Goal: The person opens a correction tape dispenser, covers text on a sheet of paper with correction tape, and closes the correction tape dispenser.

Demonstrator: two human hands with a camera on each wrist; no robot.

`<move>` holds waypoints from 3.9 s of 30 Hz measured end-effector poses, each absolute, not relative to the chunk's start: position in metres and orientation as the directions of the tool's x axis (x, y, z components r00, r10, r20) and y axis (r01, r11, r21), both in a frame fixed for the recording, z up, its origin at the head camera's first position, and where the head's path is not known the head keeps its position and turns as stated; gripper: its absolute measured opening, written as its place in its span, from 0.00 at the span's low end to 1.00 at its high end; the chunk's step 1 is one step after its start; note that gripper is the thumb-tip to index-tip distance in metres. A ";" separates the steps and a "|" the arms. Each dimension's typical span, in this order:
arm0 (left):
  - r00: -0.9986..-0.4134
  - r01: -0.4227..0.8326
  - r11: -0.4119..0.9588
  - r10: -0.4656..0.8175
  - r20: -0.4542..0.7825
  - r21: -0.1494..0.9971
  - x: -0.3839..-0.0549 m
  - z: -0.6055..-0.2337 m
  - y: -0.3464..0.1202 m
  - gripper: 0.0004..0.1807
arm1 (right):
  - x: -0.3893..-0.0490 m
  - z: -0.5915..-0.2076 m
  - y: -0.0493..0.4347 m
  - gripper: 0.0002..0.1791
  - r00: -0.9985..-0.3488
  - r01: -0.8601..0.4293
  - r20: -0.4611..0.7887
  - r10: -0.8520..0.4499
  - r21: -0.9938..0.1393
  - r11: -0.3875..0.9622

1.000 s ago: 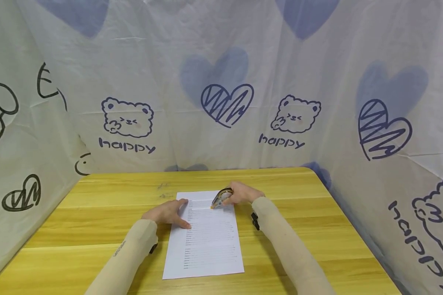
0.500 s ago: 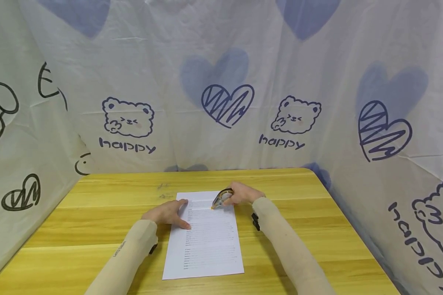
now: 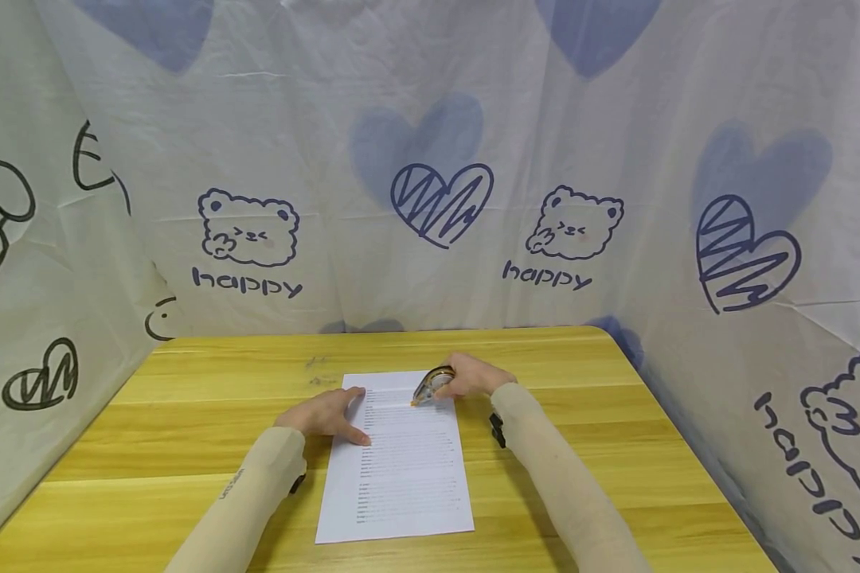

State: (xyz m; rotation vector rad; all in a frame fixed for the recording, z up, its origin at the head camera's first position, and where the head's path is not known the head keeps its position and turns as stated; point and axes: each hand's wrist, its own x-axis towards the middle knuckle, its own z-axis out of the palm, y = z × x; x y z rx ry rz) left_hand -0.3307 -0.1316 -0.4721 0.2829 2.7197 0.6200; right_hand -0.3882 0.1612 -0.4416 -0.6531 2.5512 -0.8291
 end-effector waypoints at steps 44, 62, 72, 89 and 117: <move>-0.928 0.108 0.874 0.260 -0.268 0.474 -0.330 -0.474 -0.131 0.58 | -0.389 -0.442 0.169 0.09 -0.836 -0.296 -0.217 -0.504 -0.596 0.747; -0.928 0.106 0.878 0.256 -0.270 0.467 -0.333 -0.473 -0.130 0.59 | -0.391 -0.440 0.172 0.09 -0.828 -0.310 -0.212 -0.519 -0.599 0.739; -0.928 0.114 0.881 0.259 -0.268 0.459 -0.332 -0.475 -0.131 0.59 | -0.386 -0.440 0.172 0.09 -0.837 -0.294 -0.212 -0.505 -0.604 0.741; -0.930 0.127 0.883 0.265 -0.255 0.453 -0.333 -0.474 -0.131 0.59 | -0.388 -0.442 0.176 0.10 -0.840 -0.286 -0.211 -0.501 -0.612 0.738; -0.941 0.079 0.881 0.220 -0.257 0.467 -0.331 -0.481 -0.126 0.59 | -0.389 -0.445 0.186 0.09 -0.837 -0.315 -0.192 -0.512 -0.596 0.739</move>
